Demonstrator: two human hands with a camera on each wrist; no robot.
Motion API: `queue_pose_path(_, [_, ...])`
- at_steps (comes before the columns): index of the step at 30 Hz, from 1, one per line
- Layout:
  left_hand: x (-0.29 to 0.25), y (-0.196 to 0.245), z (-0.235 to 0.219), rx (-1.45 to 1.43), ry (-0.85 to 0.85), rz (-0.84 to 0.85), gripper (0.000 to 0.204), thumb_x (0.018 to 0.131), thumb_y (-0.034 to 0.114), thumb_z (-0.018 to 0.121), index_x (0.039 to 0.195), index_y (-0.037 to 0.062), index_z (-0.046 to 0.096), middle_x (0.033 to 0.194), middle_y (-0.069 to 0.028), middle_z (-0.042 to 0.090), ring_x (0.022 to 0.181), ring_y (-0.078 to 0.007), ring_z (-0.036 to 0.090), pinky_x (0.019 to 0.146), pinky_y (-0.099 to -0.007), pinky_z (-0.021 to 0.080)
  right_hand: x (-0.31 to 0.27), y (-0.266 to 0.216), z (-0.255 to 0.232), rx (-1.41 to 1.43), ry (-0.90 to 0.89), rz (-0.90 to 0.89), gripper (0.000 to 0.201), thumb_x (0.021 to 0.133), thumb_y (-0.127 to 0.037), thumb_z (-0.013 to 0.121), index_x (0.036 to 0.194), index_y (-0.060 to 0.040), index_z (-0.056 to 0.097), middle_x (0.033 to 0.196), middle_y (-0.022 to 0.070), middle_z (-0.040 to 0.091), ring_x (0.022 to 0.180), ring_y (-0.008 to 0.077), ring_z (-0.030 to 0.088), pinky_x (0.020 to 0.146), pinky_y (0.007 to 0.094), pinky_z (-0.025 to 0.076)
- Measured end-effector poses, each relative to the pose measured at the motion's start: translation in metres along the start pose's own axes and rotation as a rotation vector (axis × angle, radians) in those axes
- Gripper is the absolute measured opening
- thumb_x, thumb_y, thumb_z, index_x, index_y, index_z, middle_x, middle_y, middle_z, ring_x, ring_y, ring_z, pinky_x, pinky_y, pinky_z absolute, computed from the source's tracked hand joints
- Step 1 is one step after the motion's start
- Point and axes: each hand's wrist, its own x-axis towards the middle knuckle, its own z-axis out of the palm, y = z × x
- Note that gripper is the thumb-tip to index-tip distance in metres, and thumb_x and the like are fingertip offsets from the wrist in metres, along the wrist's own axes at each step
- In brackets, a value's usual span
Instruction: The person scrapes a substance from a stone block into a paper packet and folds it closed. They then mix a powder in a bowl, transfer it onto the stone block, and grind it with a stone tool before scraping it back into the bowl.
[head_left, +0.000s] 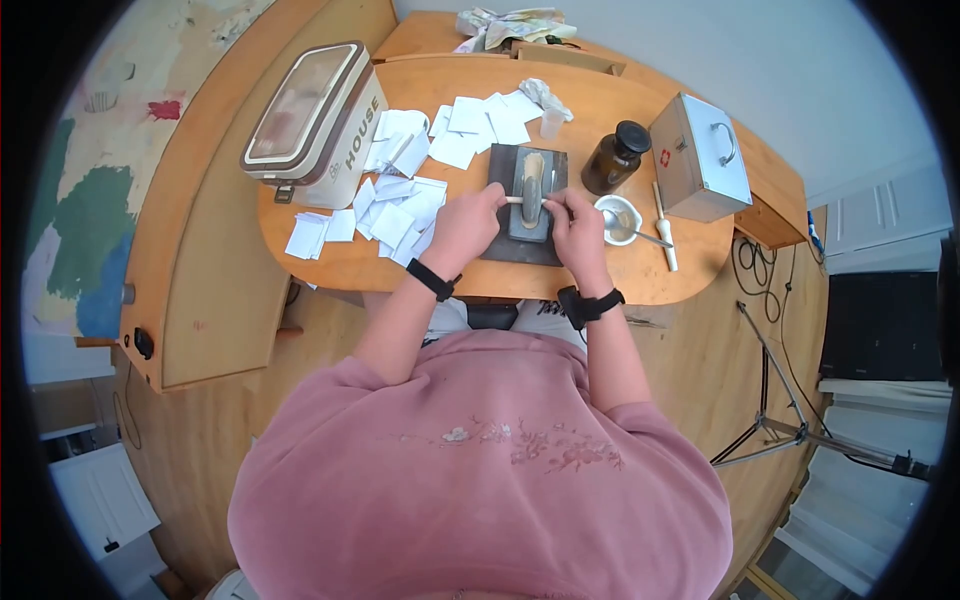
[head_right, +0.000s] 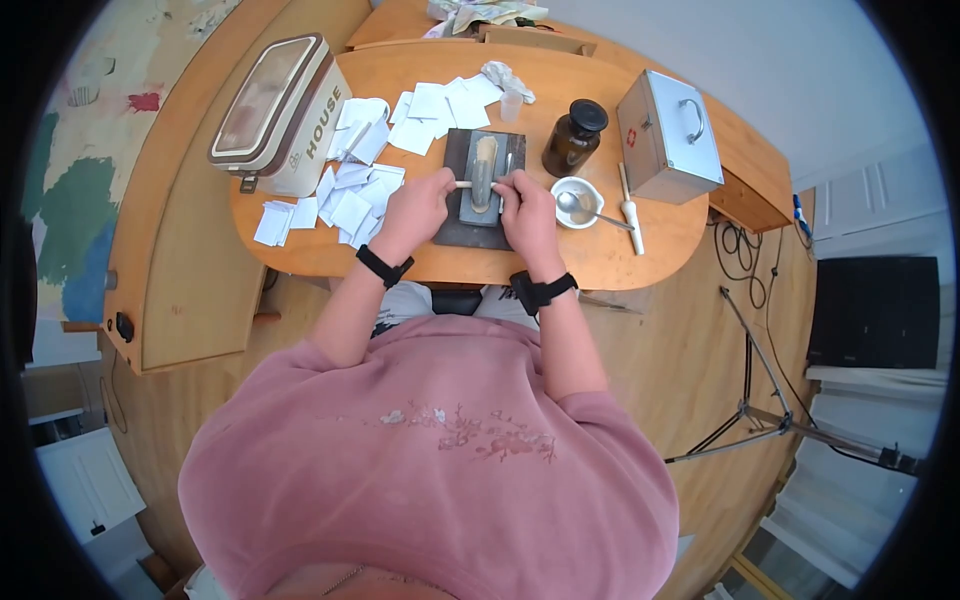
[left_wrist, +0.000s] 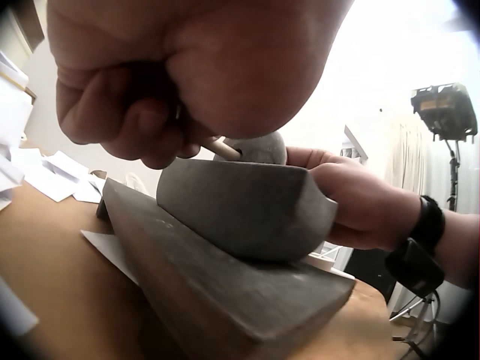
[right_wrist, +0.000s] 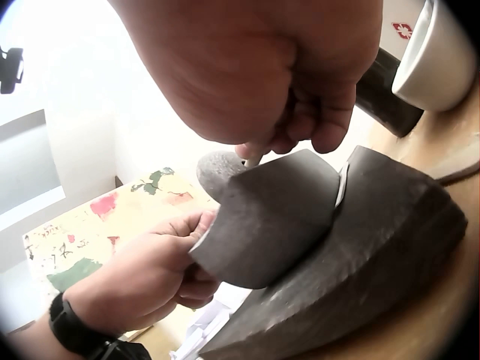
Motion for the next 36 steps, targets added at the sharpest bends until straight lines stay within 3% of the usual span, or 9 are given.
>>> queue_pose_path(7, [0.060,-0.004,-0.006,0.069,0.061,0.028,0.014,0.108,0.021,0.061,0.108,0.0127,0.072,0.094,-0.0197,0.079,0.091,-0.0464,0.076,0.076,-0.0606,0.058,0.048,0.006,0.006,-0.042,0.020,-0.071,0.009,0.102,-0.005,0.075,0.099,0.0035,0.072,0.093,0.0258,0.076,0.088,0.0477,0.074,0.076,0.0476,0.058])
queue_pose_path(11, [0.056,0.000,-0.011,0.072,-0.004,-0.006,0.015,0.108,0.022,0.061,0.109,0.0127,0.073,0.094,-0.0198,0.079,0.093,-0.0468,0.076,0.077,-0.0610,0.057,0.039,0.006,0.003,-0.041,0.006,-0.041,0.010,0.102,-0.005,0.075,0.099,0.0038,0.071,0.094,0.0257,0.077,0.089,0.0473,0.075,0.076,0.0469,0.059])
queue_pose_path(16, [-0.004,0.008,-0.006,-0.013,0.001,-0.032,0.013,0.109,0.019,0.060,0.108,0.0121,0.071,0.094,-0.0197,0.079,0.093,-0.0463,0.076,0.076,-0.0607,0.056,-0.010,-0.008,-0.002,-0.005,-0.005,-0.004,0.009,0.102,-0.004,0.075,0.100,0.0042,0.071,0.092,0.0260,0.077,0.088,0.0471,0.075,0.077,0.0450,0.059])
queue_pose_path(23, [0.058,-0.001,-0.005,0.058,0.065,0.037,0.014,0.110,0.020,0.060,0.107,0.0117,0.071,0.089,-0.0217,0.078,0.088,-0.0487,0.075,0.074,-0.0629,0.056,0.043,0.003,0.002,-0.015,0.022,-0.028,0.009,0.101,-0.004,0.076,0.101,0.0039,0.073,0.091,0.0259,0.076,0.086,0.0474,0.074,0.075,0.0449,0.058])
queue_pose_path(27, [0.035,0.004,-0.007,0.054,-0.040,-0.040,0.016,0.111,0.021,0.058,0.110,0.0113,0.070,0.097,-0.0214,0.079,0.094,-0.0487,0.075,0.077,-0.0609,0.056,0.023,0.000,0.000,-0.043,-0.013,0.022,0.008,0.102,-0.005,0.075,0.100,0.0033,0.073,0.091,0.0257,0.076,0.085,0.0463,0.075,0.075,0.0453,0.058])
queue_pose_path(31, [-0.004,0.007,-0.004,-0.044,-0.004,-0.039,0.016,0.111,0.022,0.058,0.110,0.0116,0.069,0.097,-0.0214,0.079,0.094,-0.0487,0.075,0.077,-0.0609,0.057,-0.004,-0.005,-0.002,-0.030,-0.006,0.017,0.008,0.102,-0.005,0.075,0.099,0.0029,0.074,0.091,0.0256,0.076,0.085,0.0462,0.076,0.075,0.0448,0.059])
queue_pose_path(36, [0.052,0.007,-0.007,0.072,0.009,-0.008,0.014,0.110,0.021,0.059,0.108,0.0117,0.070,0.096,-0.0207,0.079,0.092,-0.0485,0.075,0.077,-0.0614,0.057,0.035,0.009,0.003,-0.003,0.027,-0.005,0.009,0.102,-0.005,0.076,0.100,0.0032,0.074,0.092,0.0254,0.077,0.085,0.0464,0.076,0.075,0.0446,0.059])
